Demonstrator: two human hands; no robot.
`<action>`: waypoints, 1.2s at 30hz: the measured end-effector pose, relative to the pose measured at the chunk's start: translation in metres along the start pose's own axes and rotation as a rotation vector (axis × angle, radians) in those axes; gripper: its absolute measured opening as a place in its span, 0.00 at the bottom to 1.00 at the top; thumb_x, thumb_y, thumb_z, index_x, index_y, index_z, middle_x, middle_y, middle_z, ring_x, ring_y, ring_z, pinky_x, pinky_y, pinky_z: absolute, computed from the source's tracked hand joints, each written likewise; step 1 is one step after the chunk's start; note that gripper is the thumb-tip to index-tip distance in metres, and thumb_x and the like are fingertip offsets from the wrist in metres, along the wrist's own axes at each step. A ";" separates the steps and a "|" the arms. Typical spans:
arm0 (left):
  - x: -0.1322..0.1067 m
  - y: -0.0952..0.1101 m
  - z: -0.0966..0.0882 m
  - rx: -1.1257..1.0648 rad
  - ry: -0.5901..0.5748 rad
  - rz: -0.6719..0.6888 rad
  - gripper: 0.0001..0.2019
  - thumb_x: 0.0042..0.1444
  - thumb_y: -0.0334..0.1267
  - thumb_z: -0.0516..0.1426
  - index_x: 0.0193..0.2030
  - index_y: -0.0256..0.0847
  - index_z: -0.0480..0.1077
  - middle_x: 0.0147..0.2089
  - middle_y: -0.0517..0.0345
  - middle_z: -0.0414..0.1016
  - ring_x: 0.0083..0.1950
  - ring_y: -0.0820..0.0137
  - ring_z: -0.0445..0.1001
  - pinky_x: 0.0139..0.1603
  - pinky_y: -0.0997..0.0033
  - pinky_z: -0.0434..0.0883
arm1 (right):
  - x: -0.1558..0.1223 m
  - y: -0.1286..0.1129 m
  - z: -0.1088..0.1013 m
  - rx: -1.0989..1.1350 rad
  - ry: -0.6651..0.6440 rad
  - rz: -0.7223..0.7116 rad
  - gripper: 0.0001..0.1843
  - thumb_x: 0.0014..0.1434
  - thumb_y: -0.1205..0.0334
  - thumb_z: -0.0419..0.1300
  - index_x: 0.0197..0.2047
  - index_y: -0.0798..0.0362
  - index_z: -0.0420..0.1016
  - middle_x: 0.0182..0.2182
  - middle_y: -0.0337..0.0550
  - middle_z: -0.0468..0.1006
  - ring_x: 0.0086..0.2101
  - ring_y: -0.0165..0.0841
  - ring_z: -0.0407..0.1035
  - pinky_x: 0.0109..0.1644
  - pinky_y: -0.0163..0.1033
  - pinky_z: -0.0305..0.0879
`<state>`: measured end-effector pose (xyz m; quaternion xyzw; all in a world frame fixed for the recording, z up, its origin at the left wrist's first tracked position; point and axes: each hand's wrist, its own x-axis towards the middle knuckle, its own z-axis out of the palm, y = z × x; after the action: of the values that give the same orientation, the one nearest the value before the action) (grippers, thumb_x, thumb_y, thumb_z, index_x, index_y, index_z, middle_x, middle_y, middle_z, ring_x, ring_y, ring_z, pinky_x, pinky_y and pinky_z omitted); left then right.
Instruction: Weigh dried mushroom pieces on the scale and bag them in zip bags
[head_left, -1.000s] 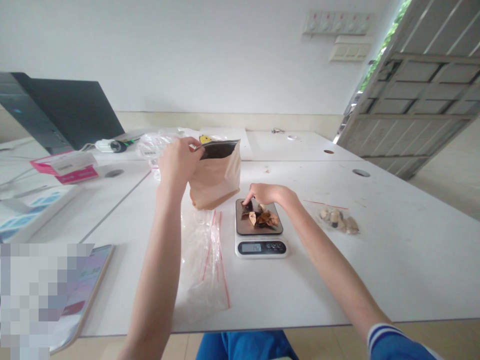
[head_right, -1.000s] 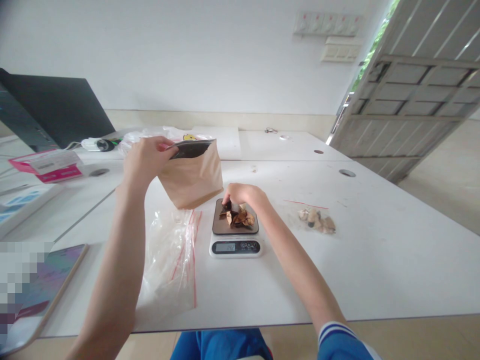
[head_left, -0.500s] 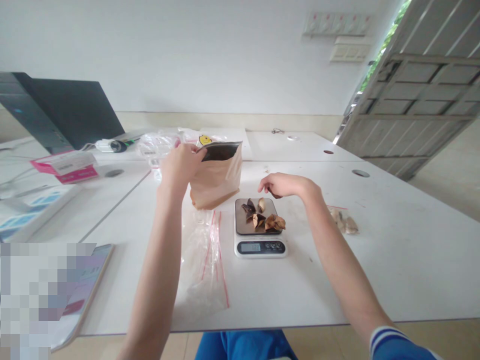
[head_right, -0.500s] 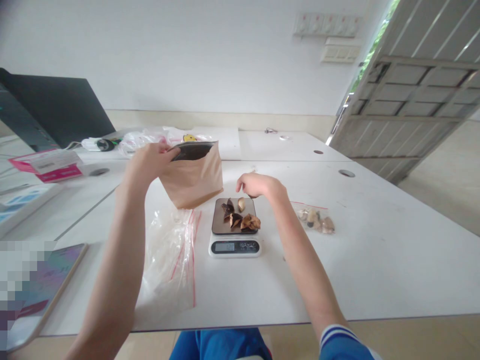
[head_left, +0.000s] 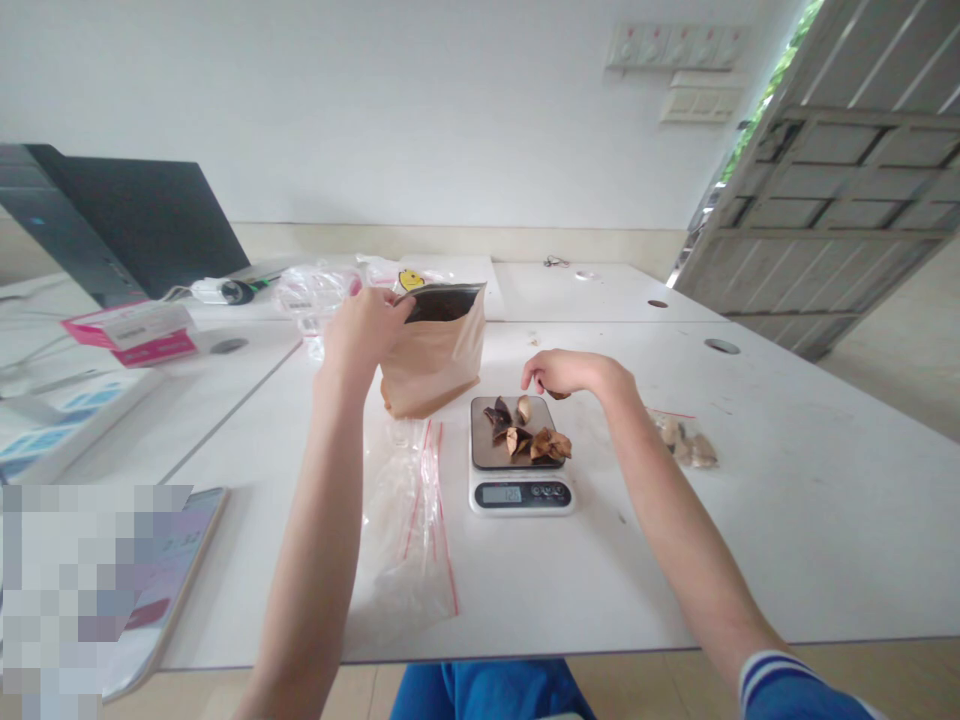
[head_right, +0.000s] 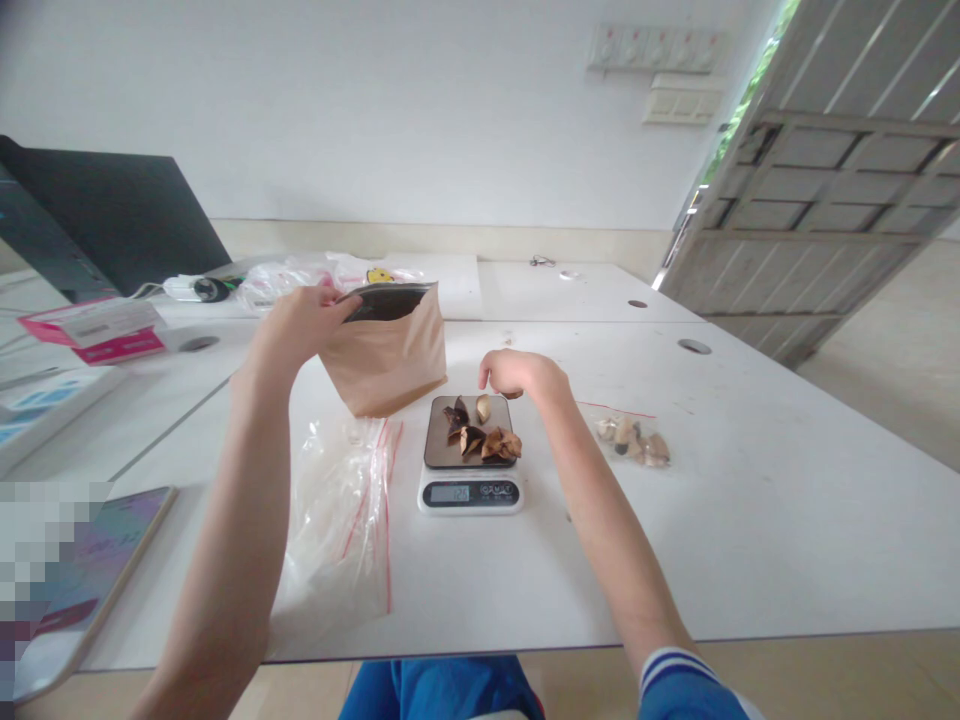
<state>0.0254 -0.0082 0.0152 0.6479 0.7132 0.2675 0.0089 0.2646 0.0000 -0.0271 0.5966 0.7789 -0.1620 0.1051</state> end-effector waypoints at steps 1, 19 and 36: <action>0.000 0.000 0.000 -0.003 0.001 0.005 0.19 0.54 0.50 0.47 0.39 0.43 0.74 0.43 0.46 0.77 0.45 0.54 0.73 0.43 0.60 0.67 | -0.001 -0.002 -0.001 -0.001 -0.001 0.001 0.26 0.49 0.78 0.49 0.49 0.55 0.75 0.35 0.48 0.79 0.28 0.31 0.70 0.28 0.32 0.59; -0.002 0.001 0.000 0.002 -0.011 0.035 0.19 0.54 0.50 0.47 0.38 0.43 0.74 0.42 0.46 0.77 0.46 0.53 0.73 0.45 0.59 0.67 | -0.001 -0.061 0.021 0.156 -0.142 -0.574 0.15 0.51 0.74 0.56 0.43 0.56 0.75 0.37 0.43 0.78 0.35 0.28 0.71 0.33 0.29 0.62; -0.002 0.002 0.000 0.012 -0.012 0.050 0.20 0.55 0.49 0.46 0.41 0.43 0.74 0.45 0.46 0.77 0.48 0.52 0.72 0.45 0.58 0.67 | -0.010 -0.040 0.004 0.146 0.113 -0.404 0.14 0.55 0.71 0.54 0.44 0.53 0.75 0.41 0.44 0.78 0.39 0.33 0.71 0.38 0.31 0.63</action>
<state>0.0274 -0.0104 0.0150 0.6672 0.6982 0.2595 0.0027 0.2291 -0.0204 -0.0225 0.4426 0.8735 -0.2020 -0.0165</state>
